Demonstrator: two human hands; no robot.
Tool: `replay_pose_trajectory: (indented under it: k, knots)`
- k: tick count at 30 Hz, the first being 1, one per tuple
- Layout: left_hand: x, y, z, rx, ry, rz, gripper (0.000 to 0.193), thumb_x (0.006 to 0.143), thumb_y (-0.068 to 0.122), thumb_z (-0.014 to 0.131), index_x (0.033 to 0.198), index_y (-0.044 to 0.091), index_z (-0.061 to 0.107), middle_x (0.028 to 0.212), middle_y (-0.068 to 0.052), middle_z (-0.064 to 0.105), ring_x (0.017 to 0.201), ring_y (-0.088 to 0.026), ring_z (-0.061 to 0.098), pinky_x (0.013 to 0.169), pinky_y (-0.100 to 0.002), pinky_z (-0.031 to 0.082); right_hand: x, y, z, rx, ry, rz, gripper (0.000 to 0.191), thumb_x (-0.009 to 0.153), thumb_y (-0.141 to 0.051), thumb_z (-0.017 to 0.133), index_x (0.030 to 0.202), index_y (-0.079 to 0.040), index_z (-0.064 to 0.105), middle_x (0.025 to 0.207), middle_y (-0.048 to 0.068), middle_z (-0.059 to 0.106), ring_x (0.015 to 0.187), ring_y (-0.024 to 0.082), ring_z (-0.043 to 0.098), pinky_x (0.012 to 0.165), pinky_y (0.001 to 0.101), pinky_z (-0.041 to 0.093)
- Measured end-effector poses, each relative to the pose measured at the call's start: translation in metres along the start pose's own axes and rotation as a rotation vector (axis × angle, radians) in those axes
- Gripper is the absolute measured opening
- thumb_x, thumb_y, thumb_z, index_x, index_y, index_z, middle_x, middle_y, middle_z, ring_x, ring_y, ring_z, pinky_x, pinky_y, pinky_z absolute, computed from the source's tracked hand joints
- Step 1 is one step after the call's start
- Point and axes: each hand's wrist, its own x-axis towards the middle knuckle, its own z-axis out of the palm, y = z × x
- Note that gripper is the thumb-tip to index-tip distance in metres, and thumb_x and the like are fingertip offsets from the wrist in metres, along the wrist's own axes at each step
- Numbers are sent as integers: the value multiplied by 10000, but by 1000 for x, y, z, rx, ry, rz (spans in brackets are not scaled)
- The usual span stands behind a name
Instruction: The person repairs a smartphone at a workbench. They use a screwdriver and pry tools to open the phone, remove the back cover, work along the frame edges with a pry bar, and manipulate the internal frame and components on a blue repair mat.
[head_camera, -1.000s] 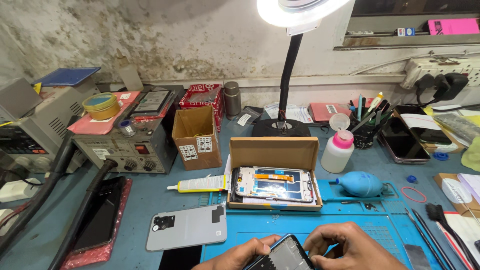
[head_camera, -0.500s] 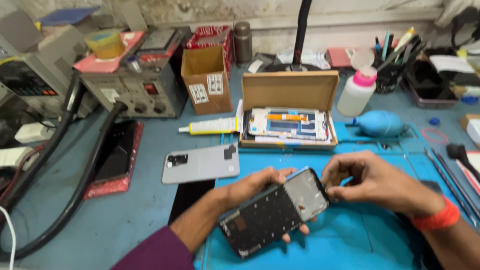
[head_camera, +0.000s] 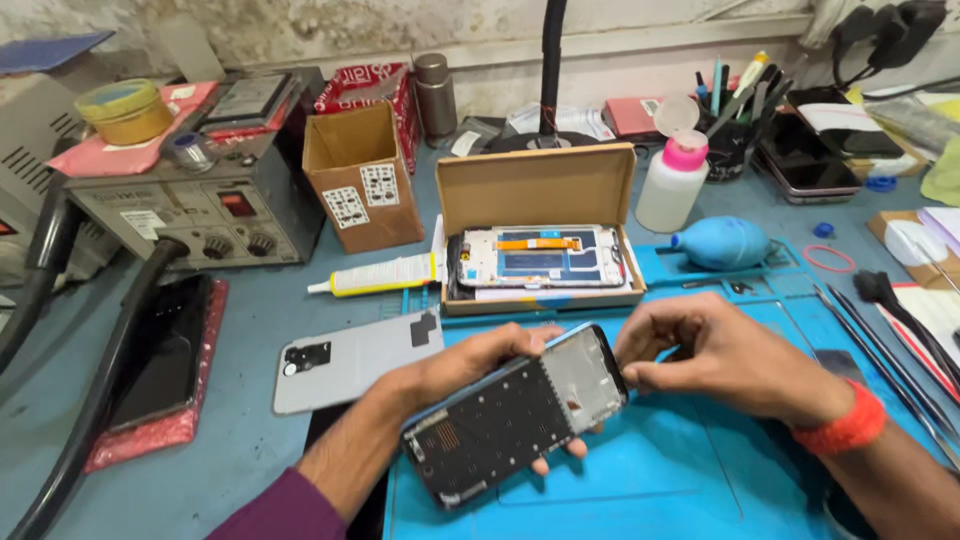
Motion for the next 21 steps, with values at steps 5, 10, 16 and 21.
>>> replay_pose_trajectory:
  k: [5, 10, 16, 21]
  knots:
    - [0, 5, -14, -38, -26, -1, 576, 1152, 332, 473, 1633, 63, 306, 1389, -312, 571, 1184, -458, 657, 927, -552, 591, 8, 0, -1, -2, -8, 0, 116, 765, -17, 785, 878, -10, 760, 783, 40, 758, 755, 113, 684, 710, 290, 569]
    - [4, 4, -13, -76, -34, -3, 565, 1155, 328, 463, 1634, 77, 301, 1397, -297, 563, 1195, -471, 650, 933, -564, 590, 2, -1, -3, 5, -3, -8, 72, 764, -16, 771, 814, -12, 718, 766, 18, 721, 747, 107, 661, 702, 287, 566]
    - [12, 3, -10, -92, -46, -49, 579, 1141, 324, 430, 1658, 100, 293, 1454, -296, 539, 1246, -482, 621, 962, -587, 574, -5, -2, -5, -62, 1, -14, 78, 741, -7, 758, 796, -14, 704, 754, 9, 696, 745, 99, 632, 692, 282, 547]
    - [13, 3, -4, -71, -60, -59, 598, 1132, 317, 414, 1674, 108, 276, 1484, -301, 522, 1268, -487, 610, 980, -580, 564, -12, -3, -8, -86, -7, 5, 94, 735, -27, 770, 804, -18, 706, 746, 6, 692, 735, 94, 628, 678, 272, 542]
